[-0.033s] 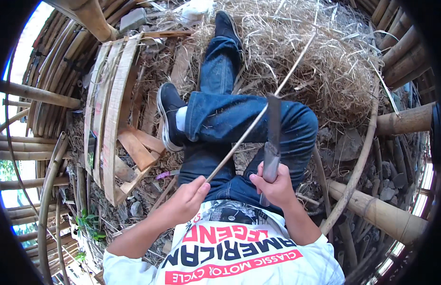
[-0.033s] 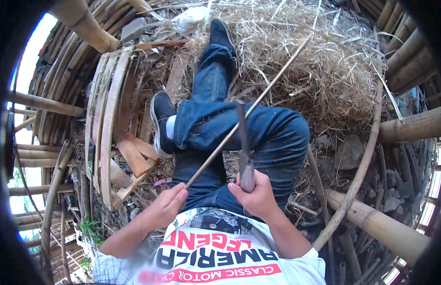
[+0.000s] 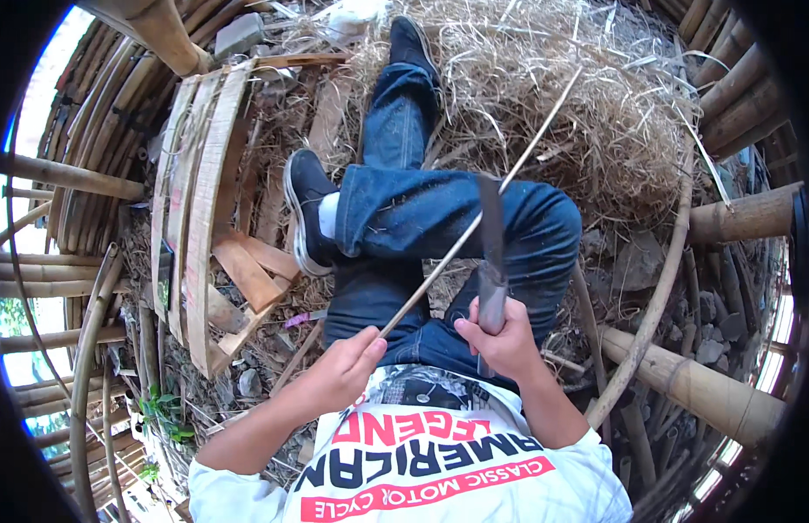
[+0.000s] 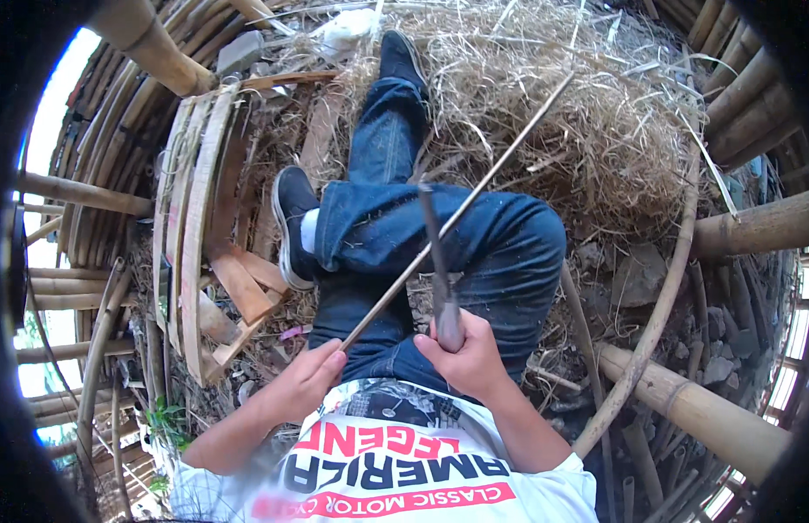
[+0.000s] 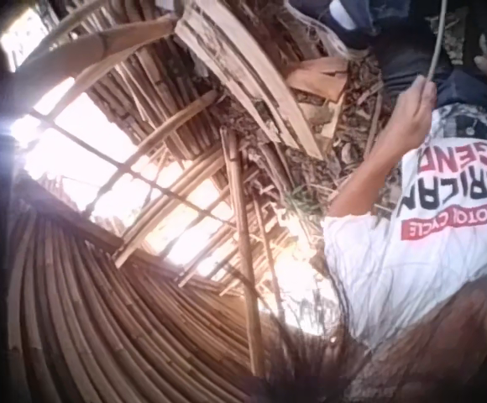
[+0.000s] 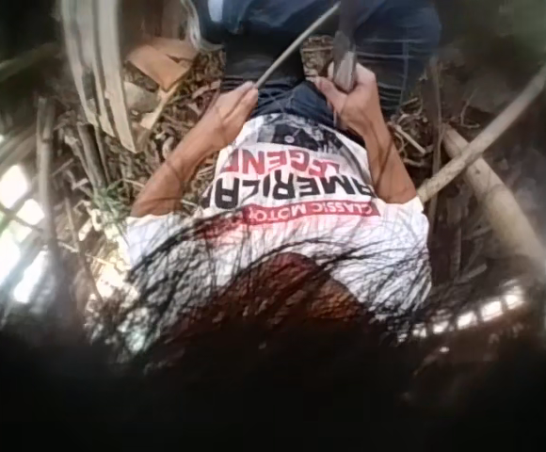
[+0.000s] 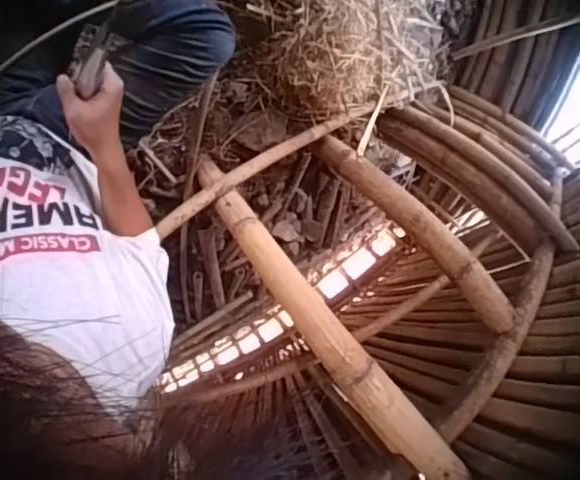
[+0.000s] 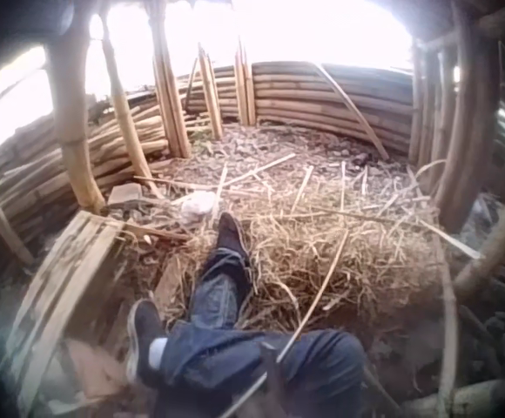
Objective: The person uses a knife to shave thin strips from a bamboo stick.
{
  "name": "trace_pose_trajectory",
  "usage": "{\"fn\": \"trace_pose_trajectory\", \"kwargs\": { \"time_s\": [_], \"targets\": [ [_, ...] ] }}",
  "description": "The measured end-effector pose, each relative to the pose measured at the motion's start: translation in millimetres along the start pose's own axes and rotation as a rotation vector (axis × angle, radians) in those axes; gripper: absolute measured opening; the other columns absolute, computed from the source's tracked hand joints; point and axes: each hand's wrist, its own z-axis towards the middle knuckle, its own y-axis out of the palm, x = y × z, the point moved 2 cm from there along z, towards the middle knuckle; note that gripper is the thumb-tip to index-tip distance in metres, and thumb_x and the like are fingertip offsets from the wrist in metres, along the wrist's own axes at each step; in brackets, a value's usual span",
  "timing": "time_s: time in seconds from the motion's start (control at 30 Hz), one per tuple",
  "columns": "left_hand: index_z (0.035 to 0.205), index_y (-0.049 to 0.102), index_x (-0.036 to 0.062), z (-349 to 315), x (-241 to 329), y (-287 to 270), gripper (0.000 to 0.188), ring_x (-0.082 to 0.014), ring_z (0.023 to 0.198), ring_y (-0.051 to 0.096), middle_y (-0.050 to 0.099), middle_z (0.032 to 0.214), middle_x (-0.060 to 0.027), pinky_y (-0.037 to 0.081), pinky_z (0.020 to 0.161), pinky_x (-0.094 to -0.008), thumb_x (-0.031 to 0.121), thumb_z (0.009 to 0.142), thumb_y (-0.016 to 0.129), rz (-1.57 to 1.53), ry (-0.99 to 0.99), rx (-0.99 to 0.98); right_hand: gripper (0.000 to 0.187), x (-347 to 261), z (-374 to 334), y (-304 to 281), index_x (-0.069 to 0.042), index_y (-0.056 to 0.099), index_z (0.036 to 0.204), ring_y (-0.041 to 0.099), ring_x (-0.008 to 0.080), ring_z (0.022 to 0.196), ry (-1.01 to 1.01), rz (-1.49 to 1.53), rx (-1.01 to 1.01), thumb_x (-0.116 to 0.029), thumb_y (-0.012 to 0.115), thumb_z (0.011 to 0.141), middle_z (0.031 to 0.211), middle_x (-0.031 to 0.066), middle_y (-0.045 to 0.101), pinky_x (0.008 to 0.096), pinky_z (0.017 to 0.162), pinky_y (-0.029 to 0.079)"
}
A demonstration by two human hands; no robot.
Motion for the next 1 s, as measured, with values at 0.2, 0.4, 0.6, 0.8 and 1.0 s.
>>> {"fn": "trace_pose_trajectory", "kwargs": {
  "time_s": [0.2, 0.4, 0.6, 0.8, 1.0],
  "targets": [
    [0.092, 0.047, -0.0012, 2, -13, 24, 0.031, -0.0213, 0.062, 0.048, 0.051, 0.068, -0.0144, 0.041, 0.060, -0.0377, 0.028, 0.100, 0.047, -0.012, -0.012, -0.063, 0.027, -4, -10, 4, -0.004, 0.054, 0.070, 0.037, 0.0083, 0.048, -0.052, -0.336, -0.053, -0.014, 0.078, 0.074, 0.052, 0.0001, 0.046, 0.0294, 0.046, 0.033],
    [0.101, 0.047, -0.0042, 2, 14, 23, 0.026, -0.0451, 0.077, 0.060, 0.060, 0.076, -0.0282, 0.046, 0.068, -0.0449, 0.020, 0.094, 0.054, 0.217, -0.060, -0.002, 0.023, 7, -21, 5, 0.000, 0.061, 0.072, 0.059, 0.0265, 0.054, -0.048, -0.601, -0.099, -0.018, 0.075, 0.074, 0.060, 0.0177, 0.059, 0.0355, 0.053, 0.047],
    [0.103, 0.044, -0.0068, -4, 11, 30, 0.030, -0.0477, 0.072, 0.061, 0.059, 0.072, -0.0303, 0.047, 0.065, -0.0505, 0.019, 0.092, 0.056, 0.290, 0.028, 0.004, 0.020, 0, -22, -1, -0.001, 0.065, 0.068, 0.065, 0.0384, 0.064, 0.067, -0.777, -0.156, -0.020, 0.070, 0.069, 0.065, 0.0216, 0.062, 0.0427, 0.061, 0.053],
    [0.101, 0.044, -0.0095, -1, 13, 28, 0.033, -0.0479, 0.068, 0.061, 0.059, 0.070, -0.0306, 0.049, 0.062, -0.0512, 0.020, 0.091, 0.057, 0.421, 0.067, -0.022, 0.021, 4, -21, -5, 0.000, 0.063, 0.064, 0.062, 0.0399, 0.062, 0.136, -0.834, -0.133, -0.019, 0.069, 0.068, 0.062, 0.0229, 0.059, 0.0422, 0.057, 0.050],
    [0.097, 0.046, -0.0092, 9, 13, 31, 0.032, -0.0456, 0.067, 0.062, 0.058, 0.068, -0.0293, 0.049, 0.060, -0.0466, 0.020, 0.090, 0.059, 0.349, 0.078, -0.037, 0.024, 13, -28, -8, -0.001, 0.066, 0.066, 0.064, 0.0396, 0.064, 0.164, -0.811, -0.124, -0.024, 0.070, 0.070, 0.064, 0.0229, 0.061, 0.0428, 0.061, 0.052]
  ]
}}
